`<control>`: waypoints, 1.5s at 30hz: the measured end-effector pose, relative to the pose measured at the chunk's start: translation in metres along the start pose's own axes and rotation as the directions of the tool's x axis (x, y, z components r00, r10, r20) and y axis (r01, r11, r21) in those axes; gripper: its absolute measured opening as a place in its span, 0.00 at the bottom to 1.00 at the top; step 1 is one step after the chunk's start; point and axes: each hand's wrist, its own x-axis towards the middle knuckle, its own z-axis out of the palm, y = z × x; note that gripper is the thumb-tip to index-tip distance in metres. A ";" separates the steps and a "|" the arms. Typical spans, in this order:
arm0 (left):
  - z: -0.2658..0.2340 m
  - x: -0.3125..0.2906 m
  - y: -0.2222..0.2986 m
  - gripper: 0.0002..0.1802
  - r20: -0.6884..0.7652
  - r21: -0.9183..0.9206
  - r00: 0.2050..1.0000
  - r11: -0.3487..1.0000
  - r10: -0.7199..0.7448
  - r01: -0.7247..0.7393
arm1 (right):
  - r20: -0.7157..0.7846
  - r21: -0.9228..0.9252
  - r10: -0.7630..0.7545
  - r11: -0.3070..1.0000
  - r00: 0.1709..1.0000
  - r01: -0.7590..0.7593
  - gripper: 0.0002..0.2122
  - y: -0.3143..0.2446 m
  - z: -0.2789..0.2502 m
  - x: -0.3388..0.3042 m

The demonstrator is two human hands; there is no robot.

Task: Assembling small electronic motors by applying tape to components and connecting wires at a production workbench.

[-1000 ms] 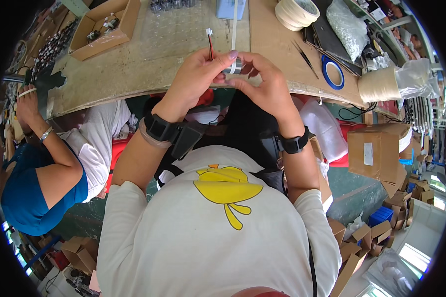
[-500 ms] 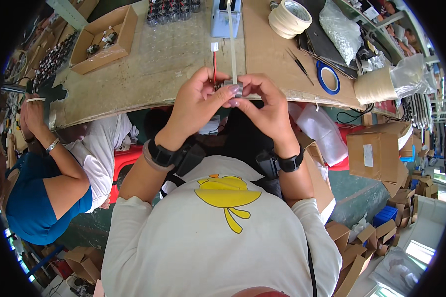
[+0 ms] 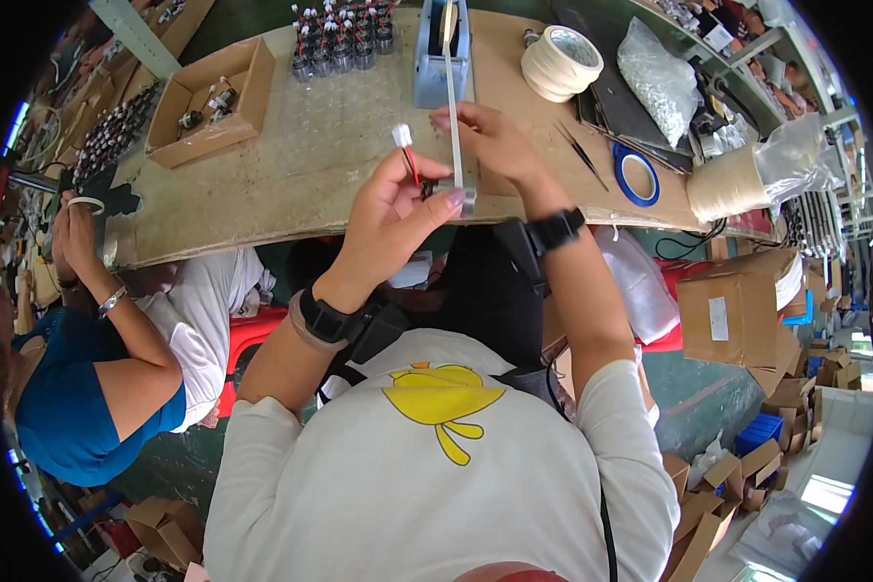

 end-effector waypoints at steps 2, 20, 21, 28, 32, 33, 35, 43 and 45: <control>0.007 0.014 0.023 0.13 -0.027 -0.005 0.998 0.998 0.065 -0.065 | -0.101 -0.123 -0.021 0.992 0.995 0.009 0.13 0.021 0.002 0.031; -0.003 -0.021 -0.014 0.16 0.118 0.154 0.961 0.952 0.250 -0.266 | -0.062 0.171 0.183 0.970 0.981 -0.170 0.16 -0.053 0.008 -0.078; -0.006 -0.021 -0.017 0.16 0.126 0.185 0.951 0.936 0.281 -0.300 | -0.042 0.146 0.164 0.977 0.986 -0.156 0.16 -0.063 0.011 -0.096; -0.005 -0.030 -0.028 0.18 0.161 0.231 0.957 0.933 0.243 -0.276 | -0.141 0.113 0.103 0.990 0.985 -0.087 0.14 -0.088 0.050 -0.134; -0.003 -0.035 -0.025 0.18 0.156 0.265 0.959 0.925 0.237 -0.271 | -0.114 0.148 0.092 0.986 0.989 -0.075 0.12 -0.078 0.051 -0.137; -0.002 -0.037 -0.023 0.17 0.144 0.248 0.971 0.942 0.193 -0.224 | -0.101 0.195 0.092 0.978 0.991 -0.071 0.12 -0.076 0.051 -0.136; -0.002 -0.037 -0.020 0.16 0.137 0.233 0.979 0.956 0.149 -0.178 | -0.094 0.181 0.057 0.983 0.994 -0.039 0.12 -0.074 0.048 -0.134; -0.023 -0.025 -0.016 0.16 0.120 -0.140 0.876 0.865 -0.468 0.481 | -0.062 0.093 -0.032 0.995 0.998 0.038 0.12 -0.066 0.046 -0.126; -0.024 -0.025 -0.016 0.15 0.074 -0.033 0.891 0.892 -0.449 0.452 | -0.065 0.100 -0.026 0.994 0.998 0.032 0.12 -0.067 0.048 -0.126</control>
